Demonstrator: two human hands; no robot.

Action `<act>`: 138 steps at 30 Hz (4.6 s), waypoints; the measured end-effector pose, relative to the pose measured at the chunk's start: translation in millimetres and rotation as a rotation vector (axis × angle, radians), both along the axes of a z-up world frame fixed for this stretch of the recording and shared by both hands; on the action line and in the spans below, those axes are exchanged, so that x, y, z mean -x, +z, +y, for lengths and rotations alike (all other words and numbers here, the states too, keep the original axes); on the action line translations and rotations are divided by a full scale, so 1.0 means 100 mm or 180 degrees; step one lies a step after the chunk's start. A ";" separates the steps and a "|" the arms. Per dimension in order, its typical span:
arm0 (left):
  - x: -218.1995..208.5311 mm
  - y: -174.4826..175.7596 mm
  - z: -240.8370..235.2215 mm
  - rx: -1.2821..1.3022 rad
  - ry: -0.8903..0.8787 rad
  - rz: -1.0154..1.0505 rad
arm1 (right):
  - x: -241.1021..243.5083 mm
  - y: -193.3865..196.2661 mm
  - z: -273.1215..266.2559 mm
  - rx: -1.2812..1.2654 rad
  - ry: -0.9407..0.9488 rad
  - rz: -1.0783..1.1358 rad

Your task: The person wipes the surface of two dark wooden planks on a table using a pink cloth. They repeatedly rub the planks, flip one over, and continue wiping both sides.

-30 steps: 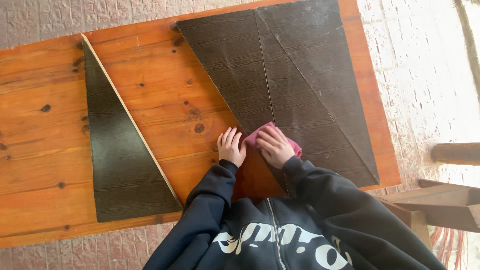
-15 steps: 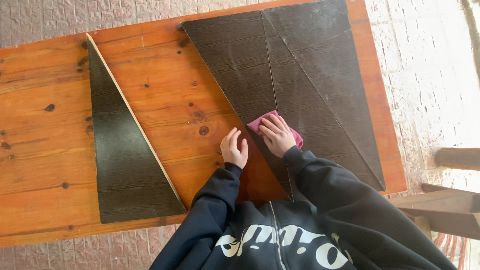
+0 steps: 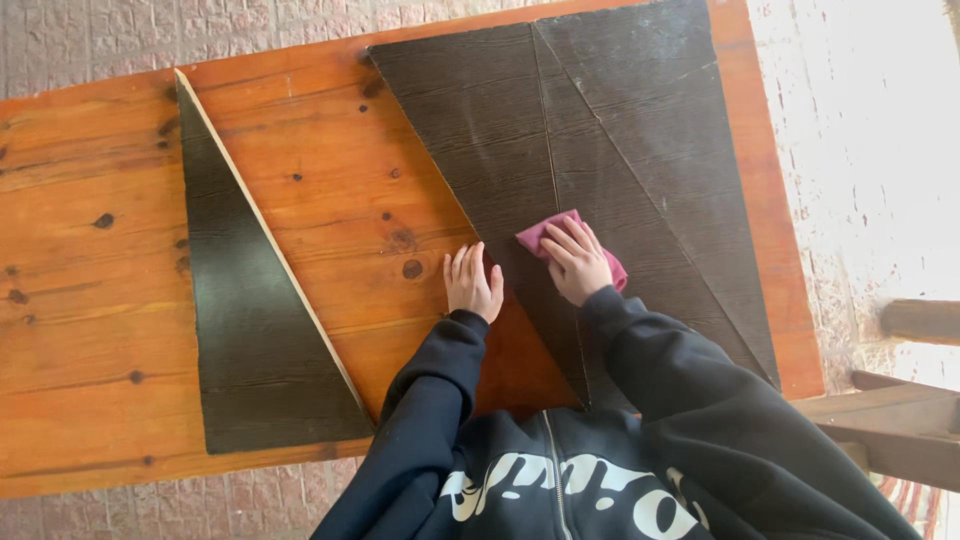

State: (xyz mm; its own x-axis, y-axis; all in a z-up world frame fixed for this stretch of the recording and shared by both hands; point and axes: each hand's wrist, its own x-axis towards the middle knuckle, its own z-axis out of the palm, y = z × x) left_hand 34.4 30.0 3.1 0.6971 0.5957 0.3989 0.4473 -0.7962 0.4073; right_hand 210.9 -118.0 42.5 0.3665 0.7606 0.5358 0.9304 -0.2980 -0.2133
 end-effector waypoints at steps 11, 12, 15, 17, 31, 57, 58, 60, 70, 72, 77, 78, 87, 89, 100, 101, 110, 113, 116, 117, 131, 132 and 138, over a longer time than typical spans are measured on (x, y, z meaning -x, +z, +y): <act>0.02 0.13 -0.03 0.0132 0.0020 -0.0243 | 0.42 0.08 0.26 0.0107 0.0633 0.0281; 0.00 0.18 -0.03 0.0141 0.0006 -0.0222 | 0.42 0.13 0.20 0.0152 0.0648 0.0312; 0.01 0.14 -0.01 0.0175 -0.0027 -0.0189 | 0.19 0.09 0.03 0.0219 0.0491 0.0186; 0.01 0.13 0.00 0.0183 -0.0019 -0.0169 | 0.04 0.01 0.09 0.0191 0.0323 0.0174; 0.00 0.04 -0.01 0.0042 0.0093 -0.0274 | 0.29 0.01 0.52 0.0062 0.0677 0.0384; -0.32 0.14 0.46 0.0130 0.0409 0.0333 | -0.38 0.03 0.62 0.0445 0.0815 0.0284; -0.35 0.15 0.52 0.0118 0.0419 0.0320 | -0.50 -0.01 0.70 0.0434 0.0824 0.0270; -0.34 0.13 0.49 0.0170 0.0388 0.0328 | -0.64 -0.12 0.73 0.0462 0.0572 0.0260; -0.35 0.21 0.50 0.0279 0.0410 0.0364 | -0.27 -0.07 0.99 0.0349 0.0481 0.0237; -0.35 0.21 0.49 0.0313 0.0400 0.0395 | -0.21 -0.07 0.94 0.0351 0.0613 0.0170; -0.34 0.20 0.50 0.0358 0.0384 0.0449 | -0.26 -0.03 1.09 0.0153 0.0338 0.0041; -0.34 0.19 0.49 0.0423 0.0371 0.0521 | -0.27 -0.07 1.14 -0.0024 0.0083 -0.0034; -0.31 -0.09 0.55 0.0626 0.0427 0.0112 | 0.07 -0.15 1.41 0.0055 0.0494 0.0220; -0.27 -0.09 0.56 0.0575 0.0434 -0.0123 | 0.13 -0.10 1.26 0.0088 0.0487 0.0181; -0.35 0.11 0.55 0.0432 0.0567 -0.0108 | 0.00 -0.05 1.37 0.0265 0.0163 0.0208; -0.34 0.10 0.55 0.0446 0.0606 -0.0248 | 0.07 -0.09 1.43 0.0182 0.0202 0.0163; -0.33 0.00 0.55 0.0218 0.0627 -0.0518 | 0.22 0.01 1.23 0.0165 0.0531 0.0182; -0.32 0.23 0.52 -0.0212 0.0472 -0.0421 | -0.11 -0.03 1.18 0.0188 0.0549 0.0102; -0.32 0.36 0.44 -0.0523 0.0128 -0.0436 | -0.40 -0.10 1.23 0.0207 0.0337 0.0092; -0.34 0.40 0.44 -0.0573 -0.0097 -0.0486 | -0.49 -0.11 1.28 0.0190 0.0214 0.0099; -0.57 0.07 0.98 0.0093 0.0407 -0.0049 | -0.24 0.06 1.01 0.0300 0.0264 0.0033; -0.56 0.05 0.99 0.0133 0.0442 0.0021 | -0.32 0.05 0.99 0.0337 0.0201 -0.0054; -0.56 0.01 1.01 -0.0019 0.0595 0.0403 | -0.80 -0.12 1.36 0.0323 -0.0073 -0.0060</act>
